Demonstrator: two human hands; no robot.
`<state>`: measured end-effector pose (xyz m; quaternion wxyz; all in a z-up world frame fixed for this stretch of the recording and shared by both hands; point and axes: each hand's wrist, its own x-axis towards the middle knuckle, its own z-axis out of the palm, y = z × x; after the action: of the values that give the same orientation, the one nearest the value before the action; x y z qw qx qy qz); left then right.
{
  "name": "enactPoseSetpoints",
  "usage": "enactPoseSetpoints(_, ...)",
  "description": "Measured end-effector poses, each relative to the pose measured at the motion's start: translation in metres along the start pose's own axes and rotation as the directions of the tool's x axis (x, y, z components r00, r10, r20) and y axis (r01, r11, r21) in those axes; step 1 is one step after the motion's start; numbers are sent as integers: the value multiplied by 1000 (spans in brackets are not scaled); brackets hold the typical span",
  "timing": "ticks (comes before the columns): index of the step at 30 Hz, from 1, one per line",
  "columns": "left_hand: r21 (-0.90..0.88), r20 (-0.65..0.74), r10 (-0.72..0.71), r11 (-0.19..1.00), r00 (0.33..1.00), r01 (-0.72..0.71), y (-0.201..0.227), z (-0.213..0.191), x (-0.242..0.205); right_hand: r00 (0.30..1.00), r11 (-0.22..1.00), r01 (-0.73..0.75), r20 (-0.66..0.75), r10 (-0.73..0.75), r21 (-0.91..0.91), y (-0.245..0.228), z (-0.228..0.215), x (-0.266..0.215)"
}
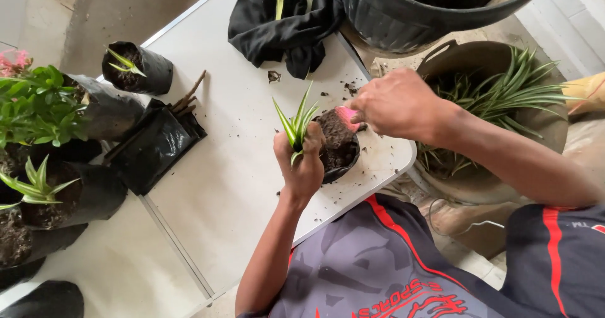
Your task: Planting a spider plant into a small plastic pot using soil and a small scoop.
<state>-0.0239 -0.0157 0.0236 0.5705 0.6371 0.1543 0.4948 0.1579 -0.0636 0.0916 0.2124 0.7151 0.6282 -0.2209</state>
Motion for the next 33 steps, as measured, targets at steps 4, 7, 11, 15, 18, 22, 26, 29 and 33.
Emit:
enactPoseSetpoints(4, 25, -32, -27, 999, 999, 28, 0, -4, -2, 1000, 999, 14, -12, -14, -45, -9, -5, -4)
enactPoseSetpoints(7, 30, -15, -22, 999, 1000, 23, -3, 0, -6, 1000, 1000, -3, -24, 3, 0, 0, 3, -8)
enactPoseSetpoints(11, 42, -20, -35, 998, 999, 35, -1, -1, -5, 998, 997, -61, 2, 61, -45, 6, -8, -33)
enactPoseSetpoints(15, 26, -19, -25, 999, 1000, 26, -10, 2, -8, 993, 996, -78, -93, 74, -35, 4, 21, -35)
enactPoseSetpoints(18, 48, -24, -51, 998, 998, 52, -9, -1, -11, 990, 996, -52, -131, 42, -71, 6, 32, -38)
enactPoseSetpoints(22, 48, -33, -56, 997, 998, 58, -7, 0, -12, 992, 998, -53, -114, 51, -16, 9, 41, -31)
enactPoseSetpoints(26, 45, -41, -59, 997, 997, 60, -13, -5, -17, 992, 999, -25, -122, 23, -21, -5, 15, -36)
enactPoseSetpoints(29, 53, -25, -37, 998, 999, 38, -4, 0, -13, 986, 1000, -9, -167, 9, -1, 7, 45, -9)
enactPoseSetpoints(33, 54, -31, -41, 998, 999, 42, -4, -4, -16, 956, 1000, -5, -292, 13, 26, 32, 13, -35)
